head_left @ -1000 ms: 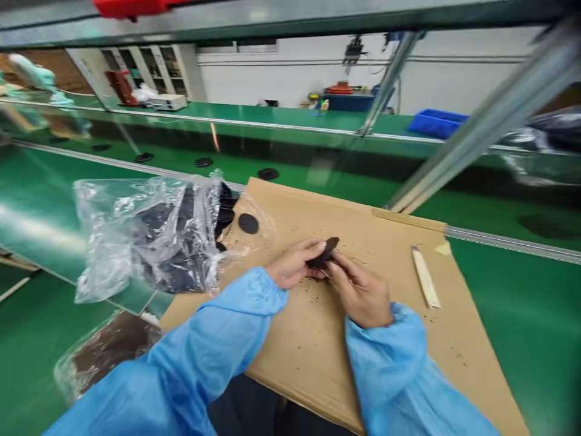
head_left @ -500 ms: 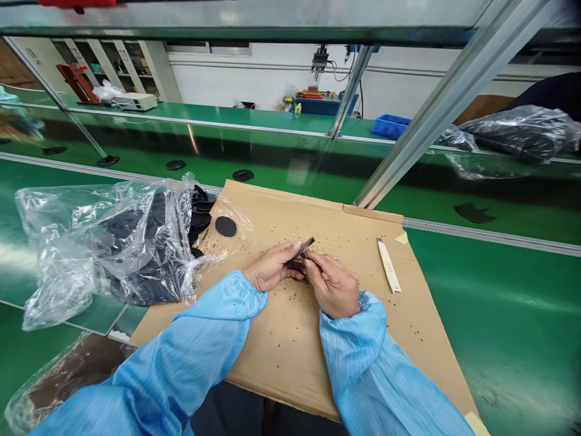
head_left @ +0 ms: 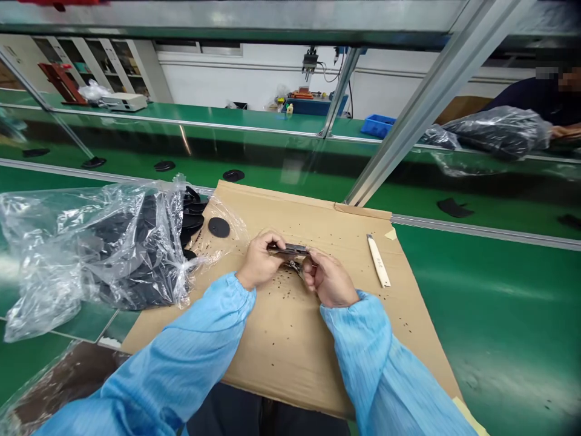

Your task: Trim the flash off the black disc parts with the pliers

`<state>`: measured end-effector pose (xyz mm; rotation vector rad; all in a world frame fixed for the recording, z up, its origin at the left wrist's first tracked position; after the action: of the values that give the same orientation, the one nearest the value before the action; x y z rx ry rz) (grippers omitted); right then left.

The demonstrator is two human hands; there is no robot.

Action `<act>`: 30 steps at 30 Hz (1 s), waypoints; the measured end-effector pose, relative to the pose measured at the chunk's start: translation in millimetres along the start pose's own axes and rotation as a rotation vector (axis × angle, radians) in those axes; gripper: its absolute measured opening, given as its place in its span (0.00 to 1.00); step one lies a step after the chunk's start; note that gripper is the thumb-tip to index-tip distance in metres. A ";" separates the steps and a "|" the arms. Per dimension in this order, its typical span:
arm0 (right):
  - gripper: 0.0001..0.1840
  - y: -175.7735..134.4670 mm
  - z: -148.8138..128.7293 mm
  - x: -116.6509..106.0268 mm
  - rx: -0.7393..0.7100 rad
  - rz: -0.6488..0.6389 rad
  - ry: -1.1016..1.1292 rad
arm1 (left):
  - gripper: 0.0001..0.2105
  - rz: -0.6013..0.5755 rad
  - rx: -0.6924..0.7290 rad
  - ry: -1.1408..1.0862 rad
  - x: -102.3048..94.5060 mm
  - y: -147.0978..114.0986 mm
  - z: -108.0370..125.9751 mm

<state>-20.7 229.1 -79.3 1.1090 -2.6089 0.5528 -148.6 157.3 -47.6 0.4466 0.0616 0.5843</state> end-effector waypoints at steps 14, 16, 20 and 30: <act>0.26 -3.2 -0.9 0.5 0.052 0.005 0.049 | 0.07 -0.089 0.296 0.364 13.3 -13.2 29.1; 0.27 -3.1 -0.5 -1.2 0.058 0.031 0.046 | 0.06 -0.096 0.302 0.389 14.3 -14.4 29.7; 0.25 -1.9 -1.9 -2.9 0.034 0.072 0.017 | 0.09 -0.134 0.344 0.394 18.1 -17.8 30.5; 0.26 -4.2 -1.4 -3.5 0.006 0.081 -0.034 | 0.07 -0.118 0.311 0.357 17.7 -18.1 26.2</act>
<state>-15.2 229.2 -78.4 1.0270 -2.6933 0.5643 -119.7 143.4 -30.4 0.6310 0.5216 0.5346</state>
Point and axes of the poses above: each hand's wrist, its own y-axis towards the middle knuckle, its own x-axis out of the palm, z = x × y, the point moved 8 cm from there along y, towards the middle knuckle, and after that the axes turned 2 degrees about -z, right-handed, at the moved point
